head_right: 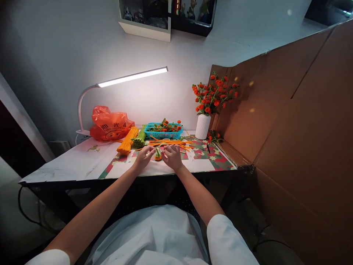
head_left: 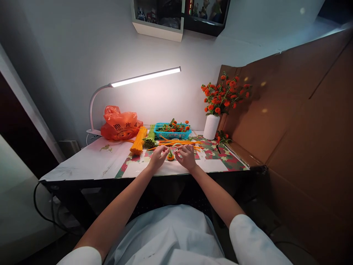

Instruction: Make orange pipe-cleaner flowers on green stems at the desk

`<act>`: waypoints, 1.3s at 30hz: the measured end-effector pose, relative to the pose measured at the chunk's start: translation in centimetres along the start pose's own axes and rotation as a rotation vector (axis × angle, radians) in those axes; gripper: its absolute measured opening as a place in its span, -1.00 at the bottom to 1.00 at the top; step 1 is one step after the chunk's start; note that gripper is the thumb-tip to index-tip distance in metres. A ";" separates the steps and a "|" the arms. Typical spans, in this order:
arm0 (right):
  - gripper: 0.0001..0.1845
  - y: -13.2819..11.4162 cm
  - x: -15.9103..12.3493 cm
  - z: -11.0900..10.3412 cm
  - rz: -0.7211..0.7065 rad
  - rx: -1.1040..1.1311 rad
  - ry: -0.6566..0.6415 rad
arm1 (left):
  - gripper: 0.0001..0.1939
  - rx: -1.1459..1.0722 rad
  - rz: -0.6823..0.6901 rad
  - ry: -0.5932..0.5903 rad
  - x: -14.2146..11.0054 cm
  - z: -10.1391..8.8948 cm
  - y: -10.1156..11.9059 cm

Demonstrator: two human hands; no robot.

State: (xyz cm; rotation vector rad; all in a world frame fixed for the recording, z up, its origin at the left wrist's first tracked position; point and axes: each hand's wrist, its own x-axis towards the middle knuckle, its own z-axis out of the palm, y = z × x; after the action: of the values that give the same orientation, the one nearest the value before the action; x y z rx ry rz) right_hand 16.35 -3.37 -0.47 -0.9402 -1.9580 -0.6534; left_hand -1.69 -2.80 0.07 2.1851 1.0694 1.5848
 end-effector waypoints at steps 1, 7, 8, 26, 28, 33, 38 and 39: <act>-0.76 0.0 0.0 0.0 0.000 -0.006 0.000 | -0.74 -0.021 -0.042 0.002 0.0 0.1 -0.1; -0.76 0.4 0.0 -0.2 0.003 -0.015 -0.151 | -0.70 -0.173 -0.196 -0.056 -0.2 0.1 -0.4; -0.76 0.5 0.0 -0.4 0.018 -0.010 -0.199 | -0.69 -0.174 -0.195 -0.085 -0.3 0.0 -0.3; -0.65 1.7 3.9 -2.9 0.149 0.352 -0.678 | -0.77 0.167 0.057 -0.354 -0.6 0.3 0.8; -0.70 2.6 3.4 -2.8 0.176 0.368 -0.687 | -0.77 0.182 0.038 -0.343 -0.6 0.4 0.8; -0.74 3.2 0.6 -3.5 0.237 0.461 -0.618 | -0.82 0.227 0.044 -0.310 -0.6 0.5 0.4; -0.71 1.8 -0.1 -3.6 0.276 0.390 -0.619 | -0.80 0.256 0.028 -0.279 -0.5 0.5 0.3; -0.73 1.5 0.1 -3.5 0.261 0.355 -0.612 | -0.79 0.263 0.022 -0.274 -0.5 0.5 0.3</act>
State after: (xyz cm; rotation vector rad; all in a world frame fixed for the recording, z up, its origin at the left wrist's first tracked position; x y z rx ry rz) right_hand 19.16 -5.02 1.50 -1.2304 -2.3070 0.1598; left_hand -1.20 -3.25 -0.26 2.4991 1.2251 1.1606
